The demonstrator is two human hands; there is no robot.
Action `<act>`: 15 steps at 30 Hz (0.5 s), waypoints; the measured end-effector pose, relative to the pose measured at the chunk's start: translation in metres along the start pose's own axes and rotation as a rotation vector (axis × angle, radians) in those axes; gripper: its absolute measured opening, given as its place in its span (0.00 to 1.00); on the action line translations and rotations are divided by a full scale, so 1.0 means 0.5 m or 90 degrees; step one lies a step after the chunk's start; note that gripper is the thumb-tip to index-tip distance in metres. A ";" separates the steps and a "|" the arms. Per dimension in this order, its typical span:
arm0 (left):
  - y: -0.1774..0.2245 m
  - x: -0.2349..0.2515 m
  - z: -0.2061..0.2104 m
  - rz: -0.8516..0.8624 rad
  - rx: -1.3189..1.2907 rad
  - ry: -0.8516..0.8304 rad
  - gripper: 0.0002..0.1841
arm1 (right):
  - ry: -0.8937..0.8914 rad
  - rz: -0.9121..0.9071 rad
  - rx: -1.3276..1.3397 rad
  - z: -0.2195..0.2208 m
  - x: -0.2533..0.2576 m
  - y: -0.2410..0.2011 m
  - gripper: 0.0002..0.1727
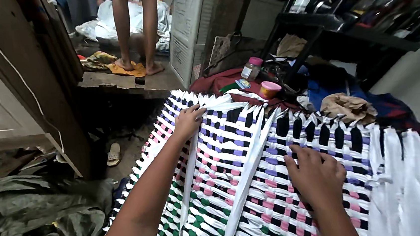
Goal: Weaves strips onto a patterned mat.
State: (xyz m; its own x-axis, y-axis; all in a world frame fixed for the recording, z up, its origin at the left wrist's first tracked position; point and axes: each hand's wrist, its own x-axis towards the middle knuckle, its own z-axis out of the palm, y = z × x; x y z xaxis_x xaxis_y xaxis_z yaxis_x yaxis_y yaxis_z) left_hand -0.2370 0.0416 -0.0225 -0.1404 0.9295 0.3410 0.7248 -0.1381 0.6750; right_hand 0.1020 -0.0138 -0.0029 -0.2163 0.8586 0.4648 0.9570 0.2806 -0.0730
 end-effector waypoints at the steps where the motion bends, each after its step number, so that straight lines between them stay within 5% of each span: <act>1: 0.000 0.000 -0.001 -0.001 0.001 -0.001 0.22 | 0.003 -0.003 0.001 0.000 0.000 0.000 0.23; 15: -0.008 0.001 -0.002 0.009 -0.002 -0.011 0.22 | 0.020 -0.001 -0.007 0.006 0.000 0.002 0.22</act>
State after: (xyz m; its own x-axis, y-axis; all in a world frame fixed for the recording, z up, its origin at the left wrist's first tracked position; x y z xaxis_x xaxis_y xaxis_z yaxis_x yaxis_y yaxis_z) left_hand -0.2404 0.0424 -0.0243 -0.1187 0.9332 0.3391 0.7245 -0.1521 0.6723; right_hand 0.1022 -0.0126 -0.0055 -0.2112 0.8447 0.4919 0.9589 0.2766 -0.0632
